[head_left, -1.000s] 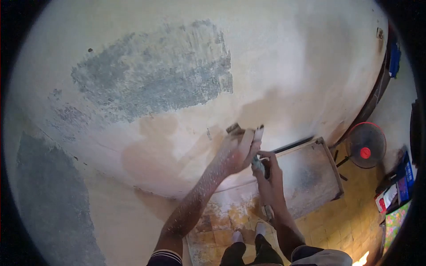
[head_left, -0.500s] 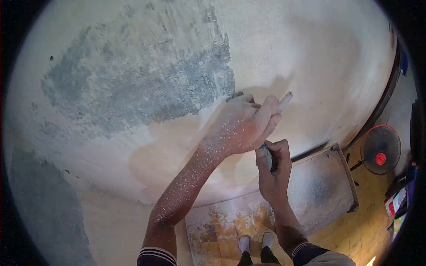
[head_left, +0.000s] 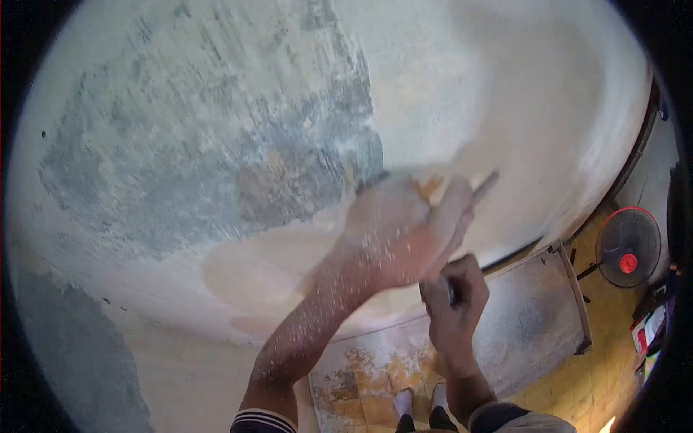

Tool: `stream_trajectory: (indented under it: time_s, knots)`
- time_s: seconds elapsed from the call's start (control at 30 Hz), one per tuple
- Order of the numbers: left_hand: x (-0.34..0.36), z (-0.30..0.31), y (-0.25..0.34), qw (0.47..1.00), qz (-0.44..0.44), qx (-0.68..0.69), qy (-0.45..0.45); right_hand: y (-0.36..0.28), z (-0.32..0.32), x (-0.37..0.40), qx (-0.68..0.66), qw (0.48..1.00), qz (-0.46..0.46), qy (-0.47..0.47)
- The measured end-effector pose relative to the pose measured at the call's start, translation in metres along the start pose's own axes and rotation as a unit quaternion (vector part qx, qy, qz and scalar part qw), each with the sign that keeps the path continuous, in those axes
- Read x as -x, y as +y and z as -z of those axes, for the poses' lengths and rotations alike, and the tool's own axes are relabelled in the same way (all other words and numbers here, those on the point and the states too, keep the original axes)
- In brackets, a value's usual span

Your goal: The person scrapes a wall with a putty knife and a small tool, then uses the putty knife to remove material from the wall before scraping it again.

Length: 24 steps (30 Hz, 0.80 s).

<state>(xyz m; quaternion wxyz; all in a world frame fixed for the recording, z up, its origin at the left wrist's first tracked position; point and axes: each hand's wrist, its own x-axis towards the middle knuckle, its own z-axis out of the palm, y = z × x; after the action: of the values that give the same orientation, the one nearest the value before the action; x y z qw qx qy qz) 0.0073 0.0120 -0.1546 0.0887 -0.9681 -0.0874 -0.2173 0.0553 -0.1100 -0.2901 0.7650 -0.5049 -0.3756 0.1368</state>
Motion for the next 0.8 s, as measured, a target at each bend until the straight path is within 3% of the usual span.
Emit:
stream_trajectory:
  time_s: [0.07, 0.17, 0.2, 0.3, 0.47, 0.67, 0.8]
  knots:
    - [0.002, -0.003, -0.001, 0.998, -0.023, 0.040, -0.031, -0.001, 0.001, -0.007, -0.029, 0.999, -0.015, -0.014]
    - [-0.009, 0.012, -0.002, 0.998, -0.012, -0.037, 0.050, -0.010, -0.005, -0.015, -0.104, 0.994, -0.044, -0.001]
    - [-0.004, 0.005, -0.002, 0.999, -0.009, -0.023, 0.039, -0.014, -0.009, -0.019, -0.136, 0.989, -0.050, 0.006]
    - [0.001, -0.008, 0.002, 1.000, -0.009, -0.006, 0.021, -0.005, 0.003, 0.003, -0.125, 0.987, -0.102, -0.003]
    - [-0.003, 0.003, 0.004, 0.999, 0.025, -0.011, 0.021, -0.012, -0.002, -0.005, -0.148, 0.984, -0.098, 0.003]
    - [-0.012, 0.016, -0.003, 0.999, -0.025, 0.019, 0.032, -0.015, -0.007, -0.015, -0.153, 0.985, -0.074, 0.010]
    - [0.004, -0.007, -0.001, 0.999, -0.040, 0.010, 0.014, -0.016, -0.003, -0.002, -0.147, 0.984, -0.098, 0.005]
